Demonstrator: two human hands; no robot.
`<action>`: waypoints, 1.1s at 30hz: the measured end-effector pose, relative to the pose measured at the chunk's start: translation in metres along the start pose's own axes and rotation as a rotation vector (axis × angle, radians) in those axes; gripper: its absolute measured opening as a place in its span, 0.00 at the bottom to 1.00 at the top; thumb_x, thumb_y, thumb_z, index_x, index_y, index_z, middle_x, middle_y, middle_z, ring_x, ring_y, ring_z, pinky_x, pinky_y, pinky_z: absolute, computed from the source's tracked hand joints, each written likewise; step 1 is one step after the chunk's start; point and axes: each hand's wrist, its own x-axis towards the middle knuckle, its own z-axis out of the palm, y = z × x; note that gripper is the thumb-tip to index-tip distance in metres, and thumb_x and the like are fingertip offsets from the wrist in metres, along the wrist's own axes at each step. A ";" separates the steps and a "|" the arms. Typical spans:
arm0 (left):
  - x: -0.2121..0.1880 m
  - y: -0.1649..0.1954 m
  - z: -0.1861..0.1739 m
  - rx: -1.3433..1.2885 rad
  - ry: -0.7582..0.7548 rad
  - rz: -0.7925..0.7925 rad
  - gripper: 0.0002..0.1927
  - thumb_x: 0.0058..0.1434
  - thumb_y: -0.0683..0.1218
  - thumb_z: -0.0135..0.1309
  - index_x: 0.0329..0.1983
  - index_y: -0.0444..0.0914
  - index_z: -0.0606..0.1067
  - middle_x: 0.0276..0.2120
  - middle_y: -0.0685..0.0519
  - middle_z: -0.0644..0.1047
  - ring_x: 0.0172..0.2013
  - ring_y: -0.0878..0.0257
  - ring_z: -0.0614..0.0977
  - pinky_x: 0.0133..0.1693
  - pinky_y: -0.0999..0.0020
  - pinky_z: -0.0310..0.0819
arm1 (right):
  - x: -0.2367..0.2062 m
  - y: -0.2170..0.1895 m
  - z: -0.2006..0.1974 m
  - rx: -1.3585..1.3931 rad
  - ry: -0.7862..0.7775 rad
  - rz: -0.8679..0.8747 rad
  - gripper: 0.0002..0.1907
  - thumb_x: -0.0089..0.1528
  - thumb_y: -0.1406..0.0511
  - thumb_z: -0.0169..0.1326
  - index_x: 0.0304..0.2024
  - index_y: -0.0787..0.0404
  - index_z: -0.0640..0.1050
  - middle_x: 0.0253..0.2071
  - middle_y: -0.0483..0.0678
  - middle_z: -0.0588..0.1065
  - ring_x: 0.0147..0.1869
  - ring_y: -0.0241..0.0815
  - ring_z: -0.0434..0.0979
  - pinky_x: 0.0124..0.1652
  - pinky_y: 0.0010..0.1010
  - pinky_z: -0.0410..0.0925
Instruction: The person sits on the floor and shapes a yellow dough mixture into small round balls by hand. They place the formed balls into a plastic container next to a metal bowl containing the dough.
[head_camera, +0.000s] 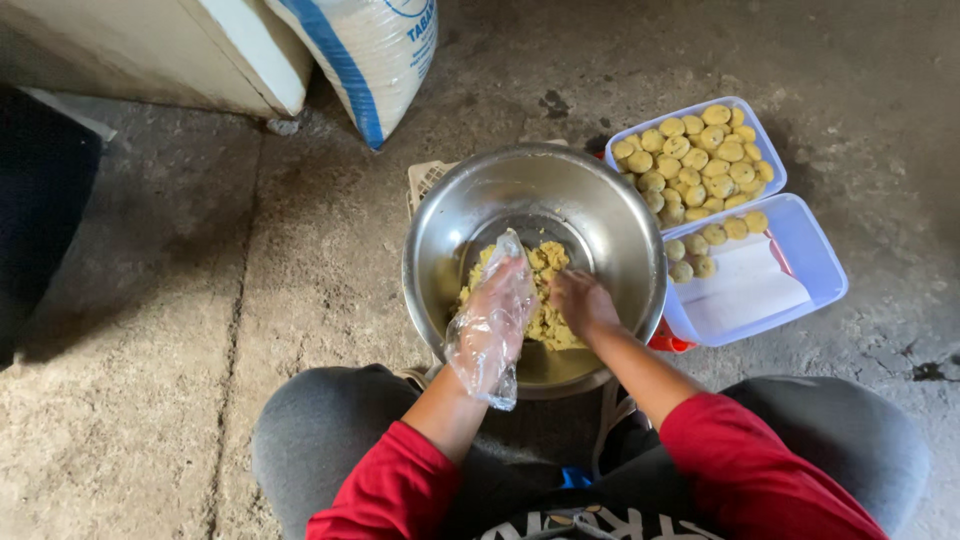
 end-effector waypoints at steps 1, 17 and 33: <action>-0.002 -0.001 -0.002 0.033 -0.015 -0.024 0.48 0.63 0.55 0.52 0.78 0.37 0.42 0.77 0.40 0.50 0.75 0.47 0.52 0.71 0.50 0.46 | 0.001 0.002 -0.005 0.005 -0.037 0.040 0.13 0.71 0.59 0.49 0.54 0.56 0.78 0.55 0.48 0.78 0.53 0.43 0.81 0.54 0.37 0.73; 0.000 -0.003 0.019 -0.226 -0.127 0.016 0.10 0.67 0.41 0.49 0.51 0.39 0.73 0.48 0.51 0.77 0.47 0.60 0.78 0.50 0.62 0.75 | -0.045 -0.036 -0.069 0.268 0.233 -0.442 0.16 0.65 0.65 0.55 0.53 0.64 0.70 0.59 0.56 0.75 0.61 0.55 0.77 0.57 0.42 0.71; 0.019 -0.013 0.016 -0.292 -0.148 0.170 0.10 0.65 0.31 0.54 0.46 0.36 0.75 0.43 0.46 0.80 0.42 0.59 0.82 0.47 0.65 0.81 | -0.031 -0.019 -0.057 0.146 0.111 0.009 0.18 0.64 0.66 0.55 0.57 0.54 0.78 0.51 0.52 0.80 0.49 0.49 0.81 0.49 0.37 0.74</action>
